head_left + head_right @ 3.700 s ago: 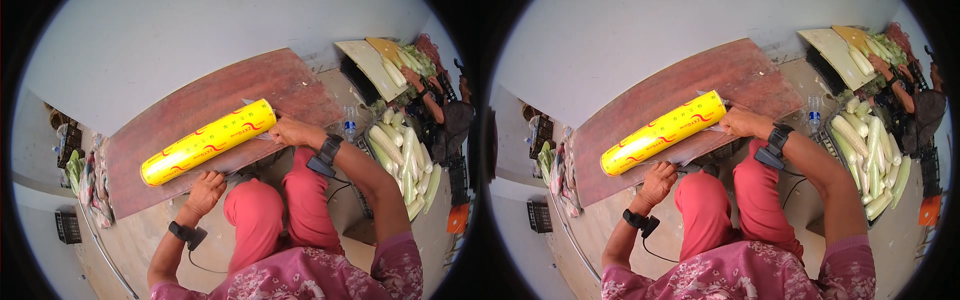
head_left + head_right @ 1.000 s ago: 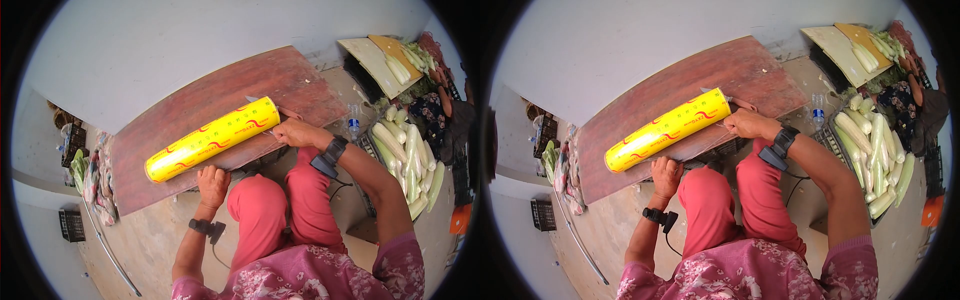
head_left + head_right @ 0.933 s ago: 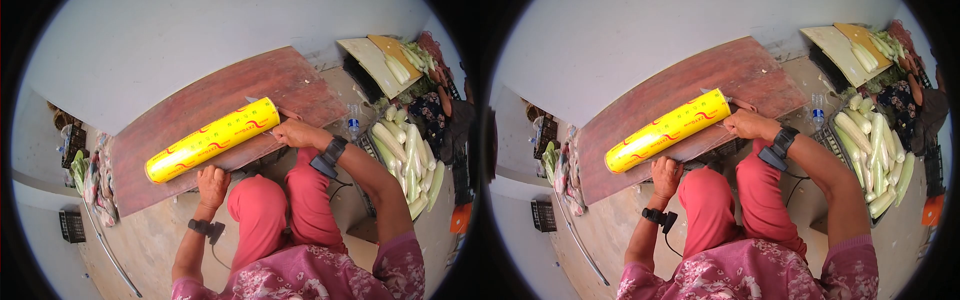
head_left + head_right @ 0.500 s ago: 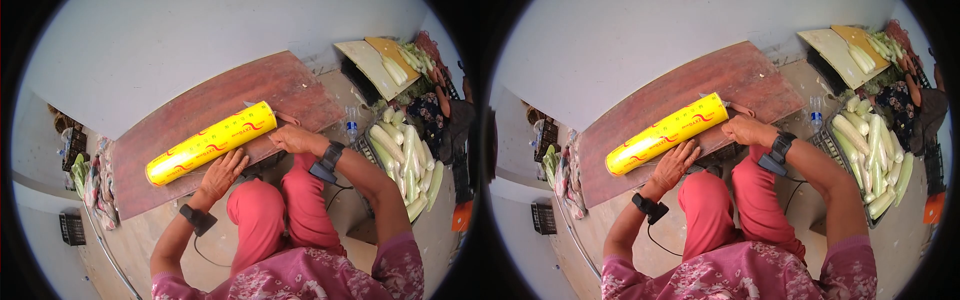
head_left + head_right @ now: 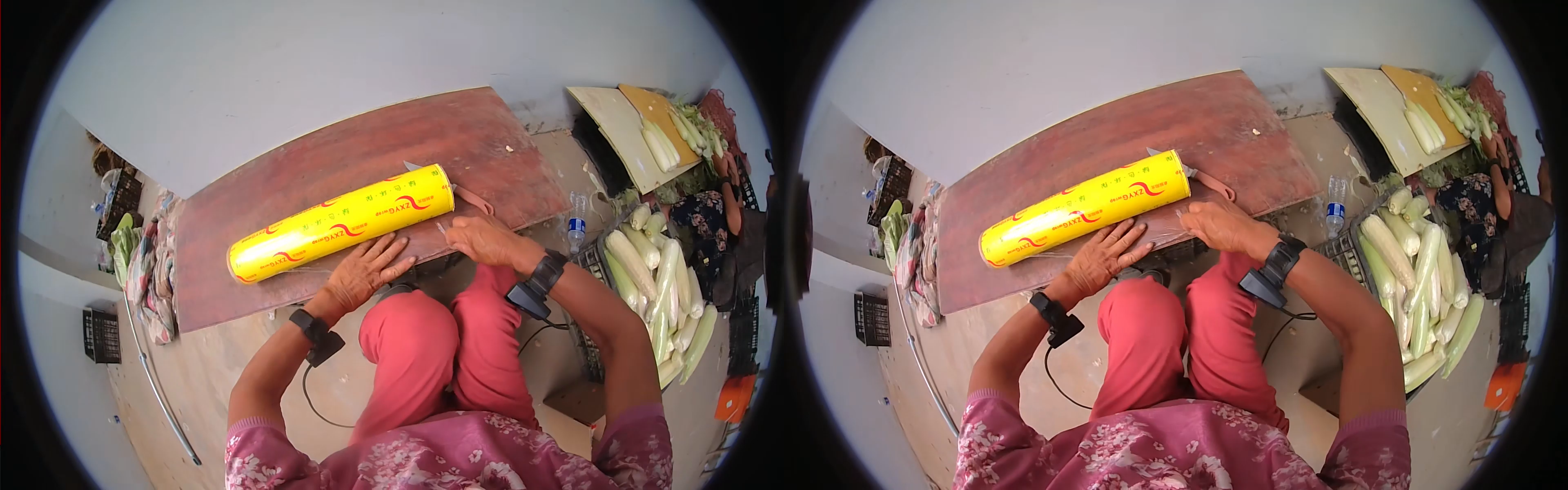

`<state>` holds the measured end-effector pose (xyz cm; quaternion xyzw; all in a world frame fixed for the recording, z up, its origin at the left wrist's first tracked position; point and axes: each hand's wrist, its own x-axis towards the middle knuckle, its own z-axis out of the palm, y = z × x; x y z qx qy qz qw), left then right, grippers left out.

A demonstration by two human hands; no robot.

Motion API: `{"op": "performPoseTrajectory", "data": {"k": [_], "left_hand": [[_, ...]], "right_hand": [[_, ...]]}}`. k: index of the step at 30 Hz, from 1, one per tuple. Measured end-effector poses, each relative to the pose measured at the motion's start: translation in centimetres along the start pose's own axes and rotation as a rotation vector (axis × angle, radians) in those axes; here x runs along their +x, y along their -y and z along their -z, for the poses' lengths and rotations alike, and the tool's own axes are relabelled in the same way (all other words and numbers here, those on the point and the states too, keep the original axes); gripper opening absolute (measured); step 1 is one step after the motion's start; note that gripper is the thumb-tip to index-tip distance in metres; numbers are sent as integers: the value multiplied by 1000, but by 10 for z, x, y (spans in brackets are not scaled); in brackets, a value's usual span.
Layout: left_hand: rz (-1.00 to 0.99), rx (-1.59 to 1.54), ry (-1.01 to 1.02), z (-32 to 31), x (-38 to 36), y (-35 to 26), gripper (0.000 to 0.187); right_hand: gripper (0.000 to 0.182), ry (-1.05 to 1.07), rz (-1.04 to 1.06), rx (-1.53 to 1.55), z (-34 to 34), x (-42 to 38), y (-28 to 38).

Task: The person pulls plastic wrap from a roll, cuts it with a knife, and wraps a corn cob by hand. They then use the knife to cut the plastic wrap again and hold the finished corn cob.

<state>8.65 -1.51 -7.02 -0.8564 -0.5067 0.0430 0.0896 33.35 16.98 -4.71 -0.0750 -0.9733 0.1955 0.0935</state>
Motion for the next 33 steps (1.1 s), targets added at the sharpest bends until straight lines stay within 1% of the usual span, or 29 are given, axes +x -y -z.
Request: {"op": "performPoseTrajectory", "data": {"k": [2, 5, 8, 11, 14, 17, 20, 23, 26, 29, 32, 33], "left_hand": [[37, 17, 3, -2, -2, -5, 64], [67, -11, -37, -5, -3, -10, 61], [108, 19, -29, -9, -6, -16, 59], [158, 70, 28, -3, -11, -27, 56], [213, -41, -42, -6, -27, -41, 56], [231, -27, -36, -20, -47, -47, 56], [238, 55, 42, -26, -68, -52, 56], [250, 84, 66, -22, -83, -55, 55], [254, 30, 62, -21, -97, -57, 55], [274, 19, 31, -13, -106, -62, 50], [190, -13, 7, -4, -114, -58, 43], [167, -53, -37, 1, -113, -55, 40]], "right_hand": [[6, 2, -3, 13, -4, -1, -4], [7, 67, 54, -153, -7, -5, -5], [6, -4, 161, -225, -7, -14, -1], [7, -77, 219, -247, -9, -18, -4], [8, -132, 277, -279, -10, -18, -5], [8, -121, 288, -323, -13, -18, -7], [8, -77, 277, -317, -14, -19, -8], [7, -71, 277, -337, -12, -19, -6], [7, -104, 306, -338, -12, -19, -7], [6, -101, 301, -358, -14, -20, -9], [6, -107, 310, -374, -15, -22, -10], [10, -87, 309, -380, -13, -22, -10]]}}
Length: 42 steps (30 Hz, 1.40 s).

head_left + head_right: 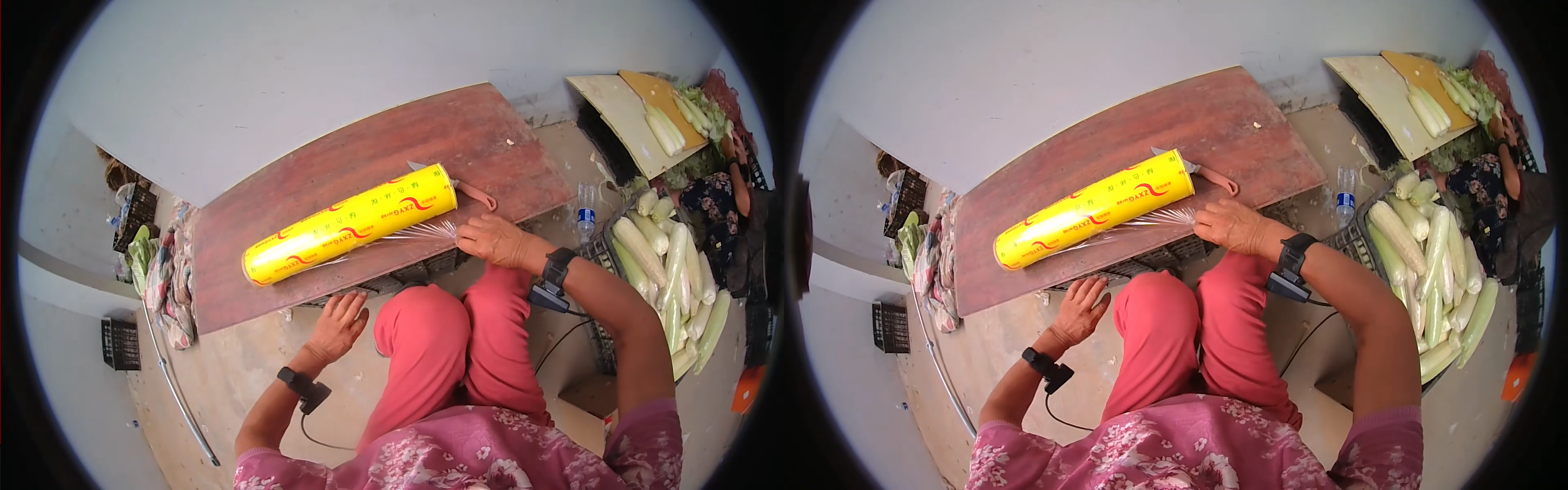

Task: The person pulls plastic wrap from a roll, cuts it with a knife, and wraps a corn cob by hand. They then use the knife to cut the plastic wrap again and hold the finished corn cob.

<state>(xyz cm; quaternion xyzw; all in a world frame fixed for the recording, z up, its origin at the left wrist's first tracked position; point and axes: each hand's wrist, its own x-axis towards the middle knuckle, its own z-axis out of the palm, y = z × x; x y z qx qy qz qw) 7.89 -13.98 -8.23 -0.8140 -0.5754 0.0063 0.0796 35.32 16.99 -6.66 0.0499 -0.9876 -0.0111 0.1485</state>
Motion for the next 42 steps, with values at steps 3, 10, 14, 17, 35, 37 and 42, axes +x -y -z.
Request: {"op": "performPoseTrajectory", "data": {"k": [3, 10, 14, 17, 35, 37, 42], "left_hand": [[-17, -63, -202, 33, 26, 11, 35], [279, -36, -335, 38, 79, 32, 35], [214, 112, -252, 42, 91, 36, 35], [151, 168, -212, 48, 103, 33, 36], [54, 189, -138, 44, 97, 24, 20], [105, 96, -153, 37, 89, 23, 17], [284, -92, -197, 15, 68, 29, 18]], "right_hand": [[18, 44, 6, -2, 5, 1, -1], [7, -4, -19, 23, 3, 1, 0], [7, 0, -25, 16, 2, 1, 0], [6, -1, -34, 30, 2, 1, 1], [4, 17, -55, 73, 6, 2, 3], [4, 14, -54, 79, 5, 2, 2], [6, 35, -71, 85, 7, 3, 2]]}}
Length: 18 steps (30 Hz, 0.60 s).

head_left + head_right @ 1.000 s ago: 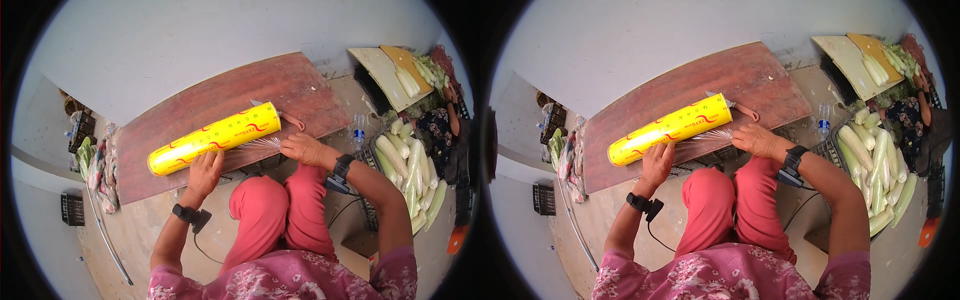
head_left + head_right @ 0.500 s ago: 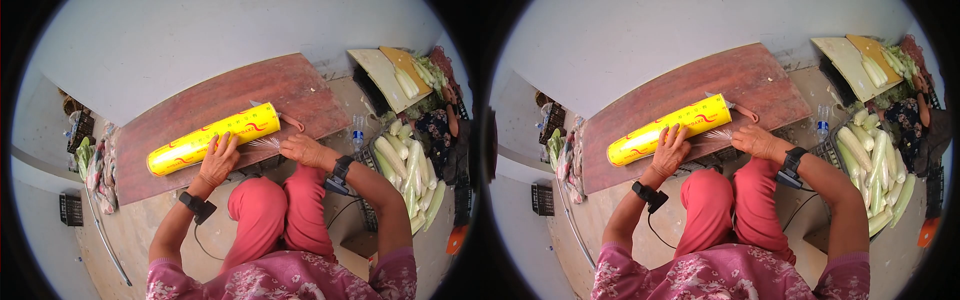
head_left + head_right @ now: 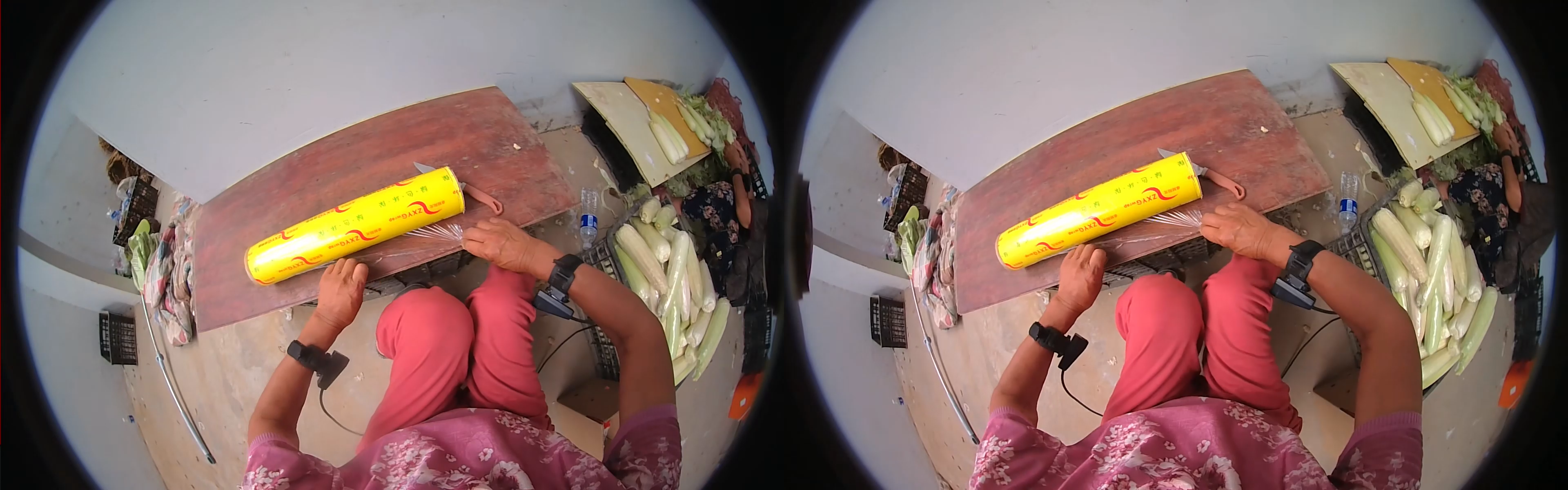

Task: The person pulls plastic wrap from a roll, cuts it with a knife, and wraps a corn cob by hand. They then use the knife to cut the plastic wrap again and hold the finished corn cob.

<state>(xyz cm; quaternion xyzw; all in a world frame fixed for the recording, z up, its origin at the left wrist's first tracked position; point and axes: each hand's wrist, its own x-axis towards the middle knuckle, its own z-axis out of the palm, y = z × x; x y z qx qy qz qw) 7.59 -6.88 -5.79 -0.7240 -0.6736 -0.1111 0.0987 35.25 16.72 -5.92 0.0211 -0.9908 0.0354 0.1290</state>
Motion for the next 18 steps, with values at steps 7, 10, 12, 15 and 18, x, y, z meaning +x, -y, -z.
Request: {"op": "performPoseTrajectory", "data": {"k": [7, 10, 12, 15, 18], "left_hand": [[189, -151, -130, 2, 2, -6, 22], [284, -243, -113, -1, -2, -7, 27], [362, -311, -90, -2, -4, -9, 28], [451, -369, -46, 0, -6, -9, 27], [521, -424, 3, 2, 0, -7, 23]], "right_hand": [[9, 8, 3, -9, 1, -1, 0], [10, 2, 4, -15, 0, -2, 0], [10, -5, 6, -27, -2, -3, -1], [10, -8, 15, -40, -2, -2, -1], [11, -7, 10, -38, 0, -1, 0]]}}
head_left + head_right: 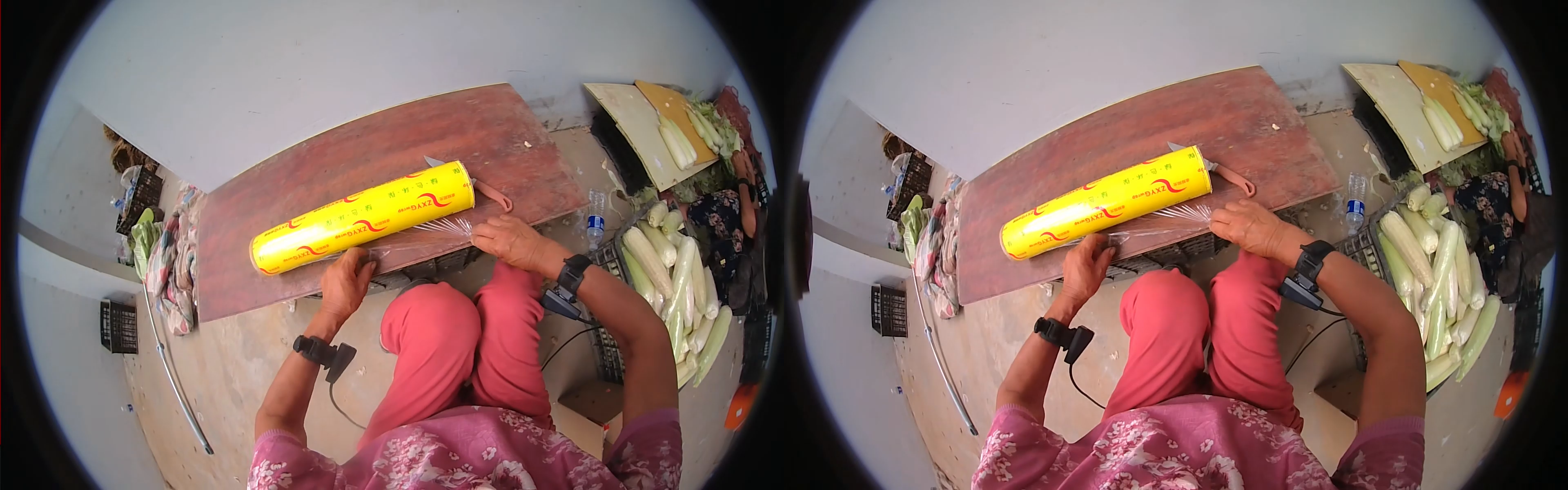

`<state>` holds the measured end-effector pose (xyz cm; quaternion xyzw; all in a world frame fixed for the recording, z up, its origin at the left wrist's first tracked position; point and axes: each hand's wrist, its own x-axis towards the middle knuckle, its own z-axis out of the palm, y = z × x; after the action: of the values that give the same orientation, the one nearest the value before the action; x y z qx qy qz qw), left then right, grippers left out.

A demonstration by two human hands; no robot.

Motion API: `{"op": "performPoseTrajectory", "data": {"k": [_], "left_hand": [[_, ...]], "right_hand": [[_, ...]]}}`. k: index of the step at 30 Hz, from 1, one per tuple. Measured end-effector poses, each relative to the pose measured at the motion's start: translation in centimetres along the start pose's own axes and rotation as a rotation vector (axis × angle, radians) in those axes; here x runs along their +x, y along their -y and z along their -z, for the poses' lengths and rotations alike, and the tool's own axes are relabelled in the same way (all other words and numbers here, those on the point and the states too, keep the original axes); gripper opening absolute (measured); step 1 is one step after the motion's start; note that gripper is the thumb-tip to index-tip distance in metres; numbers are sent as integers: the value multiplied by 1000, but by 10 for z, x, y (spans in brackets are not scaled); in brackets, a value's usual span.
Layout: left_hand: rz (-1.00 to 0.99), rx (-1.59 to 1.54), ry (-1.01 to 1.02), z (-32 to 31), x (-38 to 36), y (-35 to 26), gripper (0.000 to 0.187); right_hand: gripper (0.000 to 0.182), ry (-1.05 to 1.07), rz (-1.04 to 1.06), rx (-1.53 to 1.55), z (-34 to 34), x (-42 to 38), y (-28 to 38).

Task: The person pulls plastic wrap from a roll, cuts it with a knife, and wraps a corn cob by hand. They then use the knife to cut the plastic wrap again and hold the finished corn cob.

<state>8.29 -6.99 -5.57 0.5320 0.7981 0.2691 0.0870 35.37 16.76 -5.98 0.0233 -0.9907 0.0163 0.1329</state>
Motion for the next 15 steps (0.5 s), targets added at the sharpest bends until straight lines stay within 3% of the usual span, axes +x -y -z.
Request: {"op": "performPoseTrajectory", "data": {"k": [5, 8, 15], "left_hand": [[116, -19, 31, 4, 6, -11, 18], [-31, -14, -123, -8, 5, -3, 15], [63, -209, -101, -11, -18, -1, 8]], "right_hand": [[11, 14, -14, 13, 0, 0, 0], [11, 13, -9, 13, 1, 0, 0], [10, -8, 0, -11, 2, -1, 1]]}}
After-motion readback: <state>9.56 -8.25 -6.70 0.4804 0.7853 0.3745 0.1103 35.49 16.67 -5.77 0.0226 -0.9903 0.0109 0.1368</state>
